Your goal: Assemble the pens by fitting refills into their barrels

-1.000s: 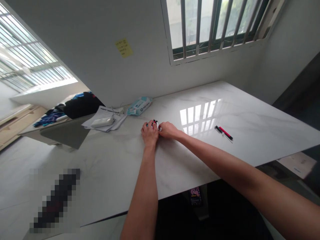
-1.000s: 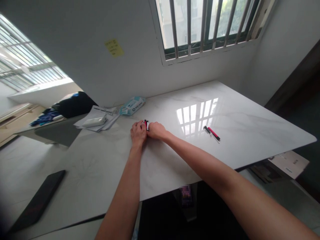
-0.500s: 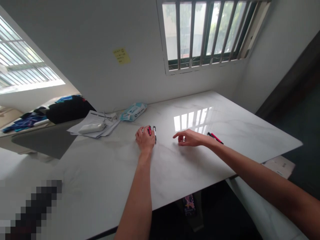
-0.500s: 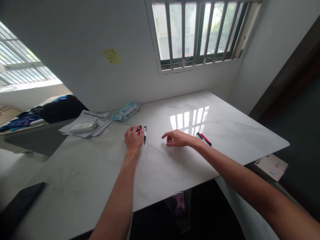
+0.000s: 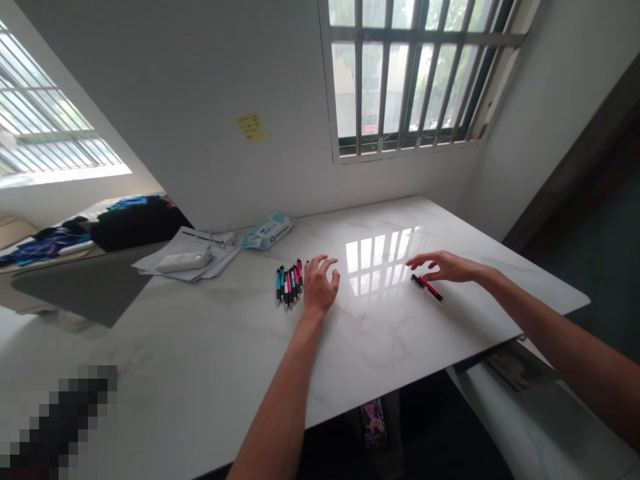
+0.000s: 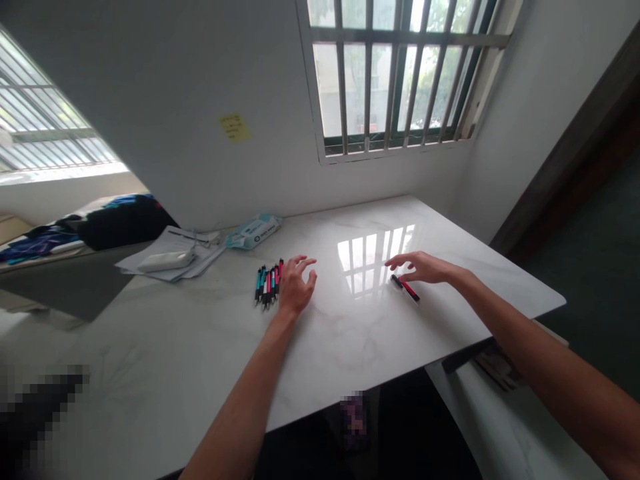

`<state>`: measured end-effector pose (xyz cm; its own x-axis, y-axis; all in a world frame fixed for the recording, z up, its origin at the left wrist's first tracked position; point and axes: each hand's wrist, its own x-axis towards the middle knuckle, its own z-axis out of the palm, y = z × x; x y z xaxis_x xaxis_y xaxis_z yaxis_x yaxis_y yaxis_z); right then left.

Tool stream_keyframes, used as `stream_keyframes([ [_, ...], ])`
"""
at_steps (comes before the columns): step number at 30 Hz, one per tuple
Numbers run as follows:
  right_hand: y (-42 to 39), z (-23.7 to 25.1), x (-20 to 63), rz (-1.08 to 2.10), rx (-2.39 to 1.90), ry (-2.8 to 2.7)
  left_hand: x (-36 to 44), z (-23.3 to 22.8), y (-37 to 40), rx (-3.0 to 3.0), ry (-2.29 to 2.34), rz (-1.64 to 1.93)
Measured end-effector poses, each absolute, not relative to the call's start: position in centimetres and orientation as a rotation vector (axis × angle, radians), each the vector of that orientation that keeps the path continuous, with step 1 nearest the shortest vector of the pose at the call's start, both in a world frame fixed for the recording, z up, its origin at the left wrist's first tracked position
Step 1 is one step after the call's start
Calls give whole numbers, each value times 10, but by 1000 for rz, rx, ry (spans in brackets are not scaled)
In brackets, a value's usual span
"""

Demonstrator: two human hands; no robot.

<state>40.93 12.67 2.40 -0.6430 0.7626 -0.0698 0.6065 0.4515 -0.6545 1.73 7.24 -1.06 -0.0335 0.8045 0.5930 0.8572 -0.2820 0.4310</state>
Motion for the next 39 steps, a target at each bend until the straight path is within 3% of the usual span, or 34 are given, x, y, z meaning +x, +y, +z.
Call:
stream_keyframes([
  [8,127,3,402,1047,-1295,-2360,13,-12,73,-2143,-1911,-1247],
  [22,132,-5,399,722,-1187,-2058,17,-6,70,-2186,-1905,-1294],
  [32,85,24,307,1131,-1013,-1780,48,-4,61,-3076,-1842,-1969],
  [39,74,3,269,1222,-984,-1732,59,-14,60,-3070,-1851,-2171],
])
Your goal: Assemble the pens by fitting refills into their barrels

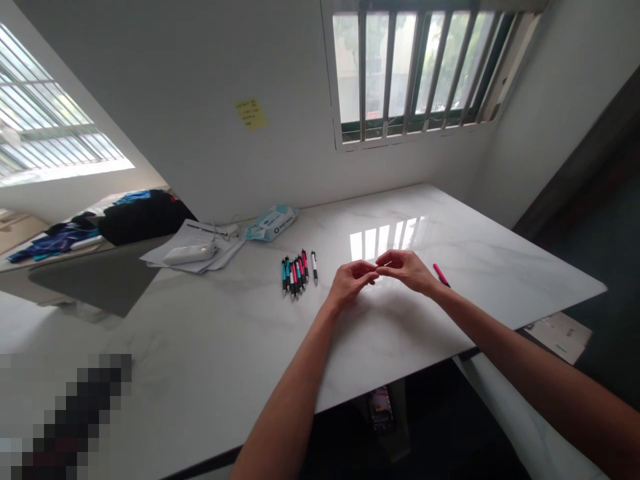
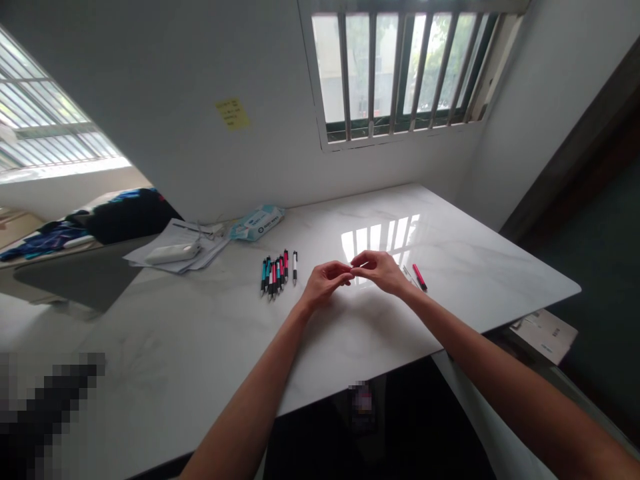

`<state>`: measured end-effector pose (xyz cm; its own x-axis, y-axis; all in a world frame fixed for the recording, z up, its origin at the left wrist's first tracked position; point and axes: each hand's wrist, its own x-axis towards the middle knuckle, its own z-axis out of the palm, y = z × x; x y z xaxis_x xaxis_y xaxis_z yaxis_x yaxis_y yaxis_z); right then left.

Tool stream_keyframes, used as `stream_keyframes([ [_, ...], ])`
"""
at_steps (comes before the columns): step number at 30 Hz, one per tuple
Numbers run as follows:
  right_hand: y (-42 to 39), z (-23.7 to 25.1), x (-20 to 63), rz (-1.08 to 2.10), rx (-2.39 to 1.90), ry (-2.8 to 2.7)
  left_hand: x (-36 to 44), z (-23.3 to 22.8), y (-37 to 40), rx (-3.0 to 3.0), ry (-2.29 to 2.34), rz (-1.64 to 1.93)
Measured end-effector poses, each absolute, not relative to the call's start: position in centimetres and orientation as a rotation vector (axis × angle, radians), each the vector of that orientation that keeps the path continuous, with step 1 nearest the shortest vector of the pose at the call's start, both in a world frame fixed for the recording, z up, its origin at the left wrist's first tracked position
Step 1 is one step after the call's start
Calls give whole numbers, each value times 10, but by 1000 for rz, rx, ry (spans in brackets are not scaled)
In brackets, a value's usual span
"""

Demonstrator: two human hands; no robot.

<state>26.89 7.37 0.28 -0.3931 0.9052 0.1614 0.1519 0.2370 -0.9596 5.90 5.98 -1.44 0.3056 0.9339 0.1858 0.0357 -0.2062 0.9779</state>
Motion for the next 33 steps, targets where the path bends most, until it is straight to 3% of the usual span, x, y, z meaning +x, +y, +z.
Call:
stream_keyframes([
  [3,83,3,294,1201,-1010,-1804,57,-17,61,1581,1016,1079],
  [7,101,5,349,740,-1235,-1931,54,-21,62,1648,1189,1059],
  [11,111,-2,387,598,-1356,-2048,55,-21,61,1677,1274,1054],
  [18,114,-18,366,643,-1374,-2175,56,-17,58,1656,1292,1082],
  [26,88,-12,279,1114,-1027,-1710,50,-23,61,1672,1301,1093],
  [33,87,-25,259,1177,-973,-1653,51,-19,58,1668,1302,1096],
])
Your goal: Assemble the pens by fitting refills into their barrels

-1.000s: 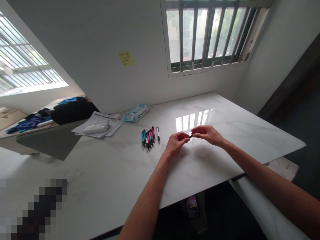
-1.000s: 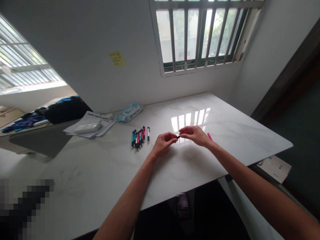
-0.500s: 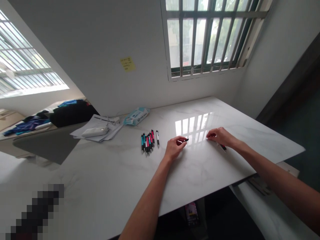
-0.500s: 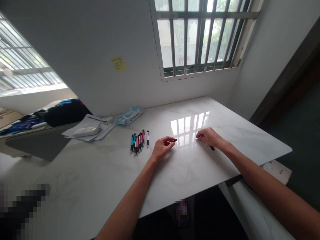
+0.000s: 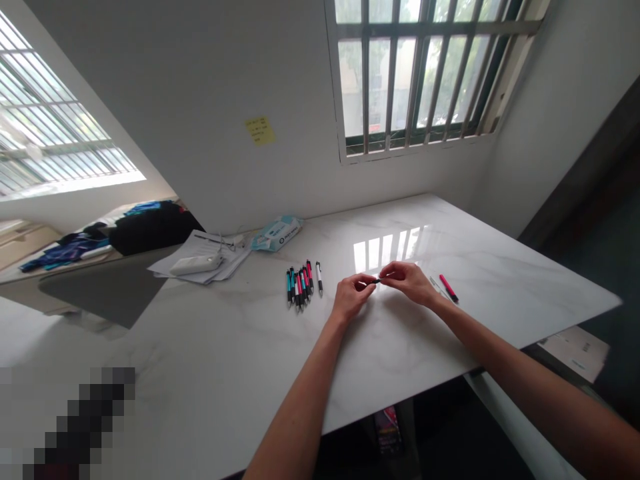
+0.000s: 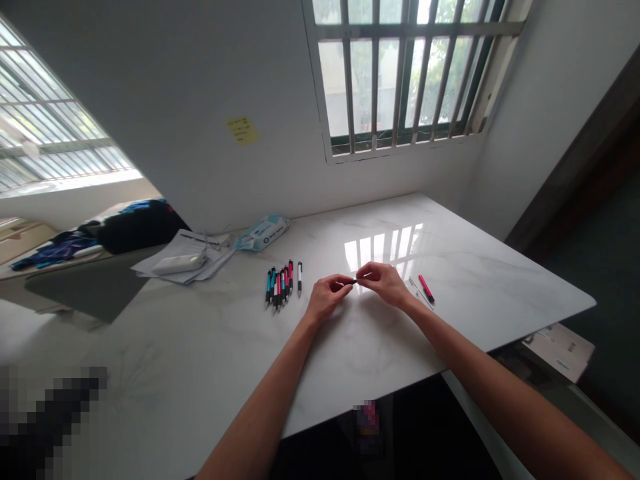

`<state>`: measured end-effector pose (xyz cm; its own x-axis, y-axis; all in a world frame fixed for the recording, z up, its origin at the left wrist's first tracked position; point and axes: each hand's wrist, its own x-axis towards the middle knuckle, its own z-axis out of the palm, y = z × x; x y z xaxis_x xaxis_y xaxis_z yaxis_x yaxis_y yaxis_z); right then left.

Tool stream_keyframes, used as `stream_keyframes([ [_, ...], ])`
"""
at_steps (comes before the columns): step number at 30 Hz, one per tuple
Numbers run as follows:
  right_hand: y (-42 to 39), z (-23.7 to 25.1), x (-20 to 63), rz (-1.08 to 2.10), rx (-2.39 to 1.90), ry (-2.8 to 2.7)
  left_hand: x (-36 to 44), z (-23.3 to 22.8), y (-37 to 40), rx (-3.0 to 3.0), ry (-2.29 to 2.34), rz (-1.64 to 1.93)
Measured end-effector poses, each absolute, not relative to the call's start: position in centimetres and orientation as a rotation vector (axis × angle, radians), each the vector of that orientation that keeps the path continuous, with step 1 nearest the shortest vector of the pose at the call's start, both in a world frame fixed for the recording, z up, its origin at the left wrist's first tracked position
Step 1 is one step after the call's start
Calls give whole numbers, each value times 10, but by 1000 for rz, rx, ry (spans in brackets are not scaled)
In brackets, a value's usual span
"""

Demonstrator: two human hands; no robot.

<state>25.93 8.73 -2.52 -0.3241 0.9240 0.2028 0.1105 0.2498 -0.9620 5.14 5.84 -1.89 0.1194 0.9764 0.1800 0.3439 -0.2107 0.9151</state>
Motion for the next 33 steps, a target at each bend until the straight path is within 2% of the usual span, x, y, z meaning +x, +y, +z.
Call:
stream_keyframes([
  [7,81,-31,260,1041,-1041,-1696,51,-21,59,1710,1290,1117],
  [16,73,-29,263,1068,-1071,-1722,53,-24,59,1736,1304,1108],
  [23,68,-25,263,841,-1199,-1896,55,-23,58,1715,1248,1093],
  [33,68,-26,263,910,-1148,-1835,54,-25,60,1721,1235,1095],
])
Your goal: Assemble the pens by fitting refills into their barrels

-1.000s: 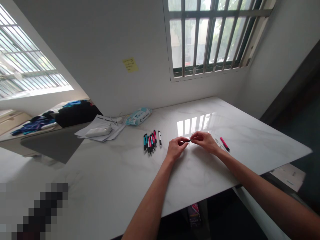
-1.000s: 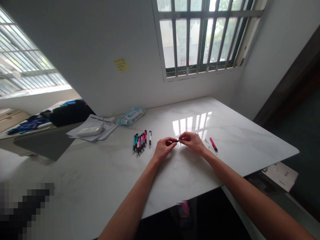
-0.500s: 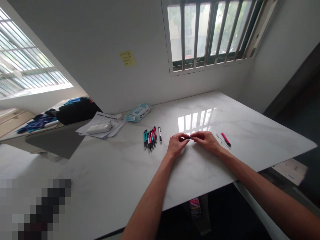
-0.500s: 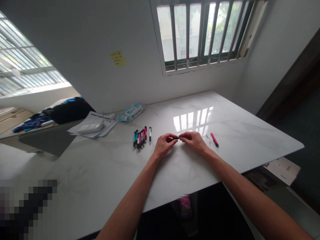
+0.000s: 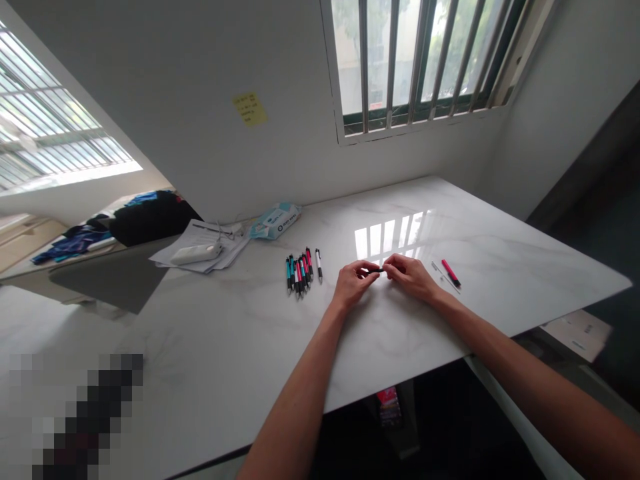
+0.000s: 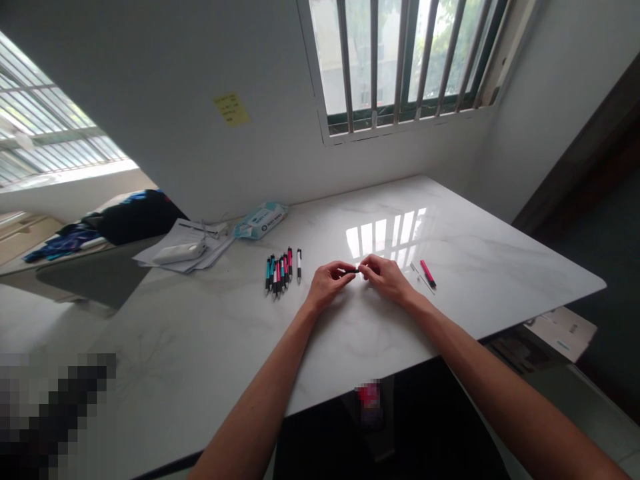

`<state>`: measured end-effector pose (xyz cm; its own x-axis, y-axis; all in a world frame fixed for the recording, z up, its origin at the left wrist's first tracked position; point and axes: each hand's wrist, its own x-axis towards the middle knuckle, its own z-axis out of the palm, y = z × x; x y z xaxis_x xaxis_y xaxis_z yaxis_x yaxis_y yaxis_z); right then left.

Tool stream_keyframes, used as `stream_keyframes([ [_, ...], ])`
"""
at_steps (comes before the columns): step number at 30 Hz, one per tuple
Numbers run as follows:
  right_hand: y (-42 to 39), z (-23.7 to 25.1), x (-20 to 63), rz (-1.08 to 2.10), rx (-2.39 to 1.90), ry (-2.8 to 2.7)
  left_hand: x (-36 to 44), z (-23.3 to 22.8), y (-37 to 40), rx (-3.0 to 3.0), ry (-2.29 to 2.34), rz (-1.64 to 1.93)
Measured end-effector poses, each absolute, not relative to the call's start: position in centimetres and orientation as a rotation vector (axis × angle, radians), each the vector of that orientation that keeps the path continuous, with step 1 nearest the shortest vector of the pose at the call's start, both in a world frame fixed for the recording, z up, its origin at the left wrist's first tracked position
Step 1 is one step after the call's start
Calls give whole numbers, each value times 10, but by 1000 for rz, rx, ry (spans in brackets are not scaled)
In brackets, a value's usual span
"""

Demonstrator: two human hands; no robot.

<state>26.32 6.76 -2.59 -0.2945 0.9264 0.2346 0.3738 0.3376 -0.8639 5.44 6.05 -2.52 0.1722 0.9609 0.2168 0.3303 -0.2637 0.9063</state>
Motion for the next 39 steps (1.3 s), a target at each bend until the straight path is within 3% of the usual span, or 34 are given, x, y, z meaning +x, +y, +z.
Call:
stream_keyframes([
  [17,69,-26,264,824,-1165,-1884,51,-28,64,1696,1194,1095],
  [32,67,-24,262,851,-1155,-1939,63,-16,58,1194,968,1203],
  [39,50,-9,284,623,-1166,-1846,59,-20,61,1086,950,1206],
])
